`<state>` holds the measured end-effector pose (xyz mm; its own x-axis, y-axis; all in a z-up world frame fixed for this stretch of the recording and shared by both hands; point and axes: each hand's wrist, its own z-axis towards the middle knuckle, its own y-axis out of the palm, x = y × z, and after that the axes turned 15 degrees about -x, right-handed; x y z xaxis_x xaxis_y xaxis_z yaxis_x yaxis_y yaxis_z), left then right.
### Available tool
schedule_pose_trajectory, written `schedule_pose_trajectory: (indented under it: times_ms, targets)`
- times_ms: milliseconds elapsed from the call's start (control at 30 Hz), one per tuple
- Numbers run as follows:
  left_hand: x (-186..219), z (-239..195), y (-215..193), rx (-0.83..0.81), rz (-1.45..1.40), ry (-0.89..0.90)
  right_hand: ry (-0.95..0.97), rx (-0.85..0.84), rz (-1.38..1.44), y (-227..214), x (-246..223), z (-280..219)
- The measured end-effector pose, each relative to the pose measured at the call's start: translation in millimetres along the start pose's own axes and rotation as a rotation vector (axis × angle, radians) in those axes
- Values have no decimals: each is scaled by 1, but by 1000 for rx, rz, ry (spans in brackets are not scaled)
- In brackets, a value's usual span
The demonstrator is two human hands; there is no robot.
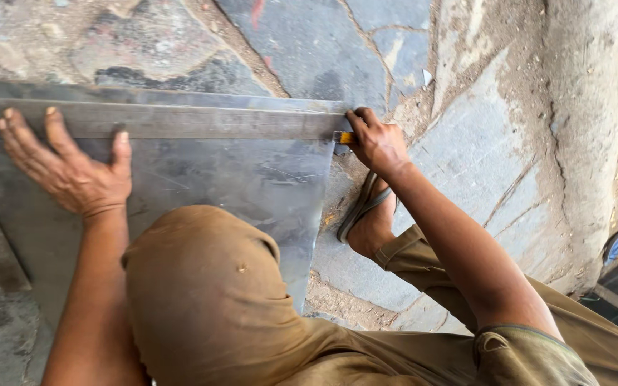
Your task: The person kneels on a stone floor and uses a metal ruler and a scoring tool to draw multiple parallel lines on a rectangular metal sheet. They repeatedly reposition the ruler and score the metal surface to create a grid pattern.
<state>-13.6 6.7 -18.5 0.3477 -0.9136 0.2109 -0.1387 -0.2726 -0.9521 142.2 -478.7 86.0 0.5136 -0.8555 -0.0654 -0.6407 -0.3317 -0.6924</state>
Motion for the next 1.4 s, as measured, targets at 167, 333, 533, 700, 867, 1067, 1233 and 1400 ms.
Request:
schedule_pose_trajectory:
  times_ms: [167, 333, 533, 700, 867, 1067, 1233, 1400]
  targets:
    - [0, -2, -5, 17, 0, 37, -26, 22, 23, 1, 2, 5]
    - [-4, -1, 1, -11, 12, -5, -24, -2, -11, 11, 6, 9]
    - [-1, 3, -1, -30, -20, -48, -54, 13, -25, 3, 6, 11]
    - [9, 0, -8, 3, -69, -12, 6, -73, 6, -6, 1, 10]
    - [10, 3, -13, 56, -90, 25, 33, -97, 4, -7, -4, 14]
    - [38, -7, -17, 41, -56, -68, -11, 34, 15, 4, 2, 11]
    - [81, -17, 2, -98, -117, 156, -136, 184, 23, 13, 10, 12]
    - [90, -11, 7, -156, -80, 75, -66, 73, -10, 3, 8, 8]
